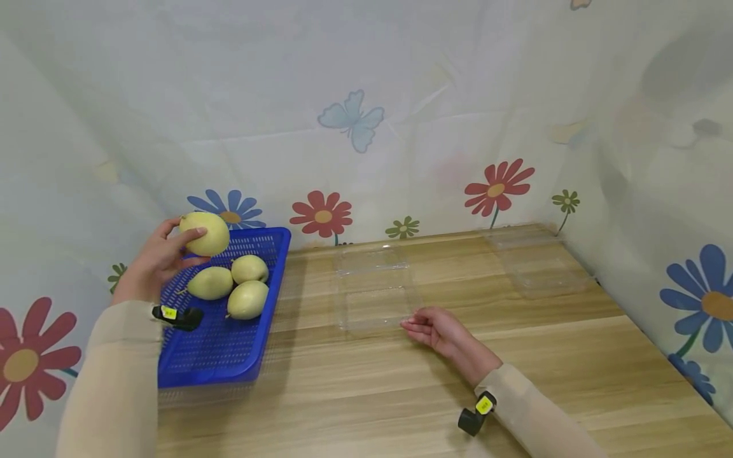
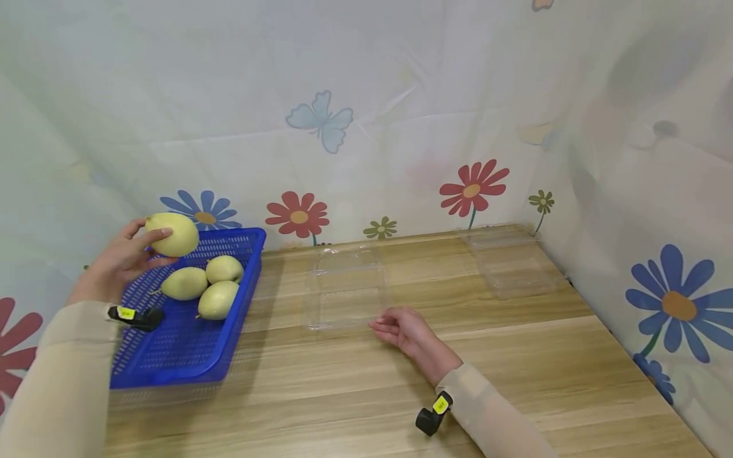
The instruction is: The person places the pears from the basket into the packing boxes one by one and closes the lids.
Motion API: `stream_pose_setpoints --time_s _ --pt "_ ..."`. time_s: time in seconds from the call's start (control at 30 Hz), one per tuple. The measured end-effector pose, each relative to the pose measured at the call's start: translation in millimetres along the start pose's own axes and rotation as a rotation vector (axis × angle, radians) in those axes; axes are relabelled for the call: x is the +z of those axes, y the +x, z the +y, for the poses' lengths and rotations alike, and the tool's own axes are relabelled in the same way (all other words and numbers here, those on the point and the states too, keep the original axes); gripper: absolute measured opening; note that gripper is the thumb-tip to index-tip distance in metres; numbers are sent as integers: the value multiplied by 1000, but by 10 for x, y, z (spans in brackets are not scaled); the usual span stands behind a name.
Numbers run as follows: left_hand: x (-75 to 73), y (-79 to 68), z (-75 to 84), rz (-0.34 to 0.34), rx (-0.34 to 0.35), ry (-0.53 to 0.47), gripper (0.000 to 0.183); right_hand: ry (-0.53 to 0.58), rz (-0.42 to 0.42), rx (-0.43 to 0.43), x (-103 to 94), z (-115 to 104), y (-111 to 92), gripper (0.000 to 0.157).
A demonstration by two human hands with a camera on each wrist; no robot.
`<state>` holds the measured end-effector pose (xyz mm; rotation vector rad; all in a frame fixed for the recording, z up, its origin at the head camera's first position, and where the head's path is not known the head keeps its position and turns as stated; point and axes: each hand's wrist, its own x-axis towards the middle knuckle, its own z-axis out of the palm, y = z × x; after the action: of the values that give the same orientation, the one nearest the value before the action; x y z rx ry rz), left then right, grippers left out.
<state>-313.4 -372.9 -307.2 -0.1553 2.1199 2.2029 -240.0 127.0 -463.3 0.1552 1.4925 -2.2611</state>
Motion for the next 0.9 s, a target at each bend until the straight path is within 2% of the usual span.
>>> stream_pose_setpoints --time_s 0.17,0.37,0.53,0.77,0.9 --pt "117 -50 118 4 46 14 47 2 -9 -1 -7 5 0 16" --pt "247 -106 259 -32 62 44 46 1 -12 -4 -16 9 9 16" --pt "343 -116 351 -62 42 71 50 0 -6 -3 -13 8 10 15" --pt "472 -119 435 -135 19 82 34 3 -1 3 -11 6 6 15" --pt "593 -123 480 -160 2 117 35 6 2 6 -11 3 7 14"
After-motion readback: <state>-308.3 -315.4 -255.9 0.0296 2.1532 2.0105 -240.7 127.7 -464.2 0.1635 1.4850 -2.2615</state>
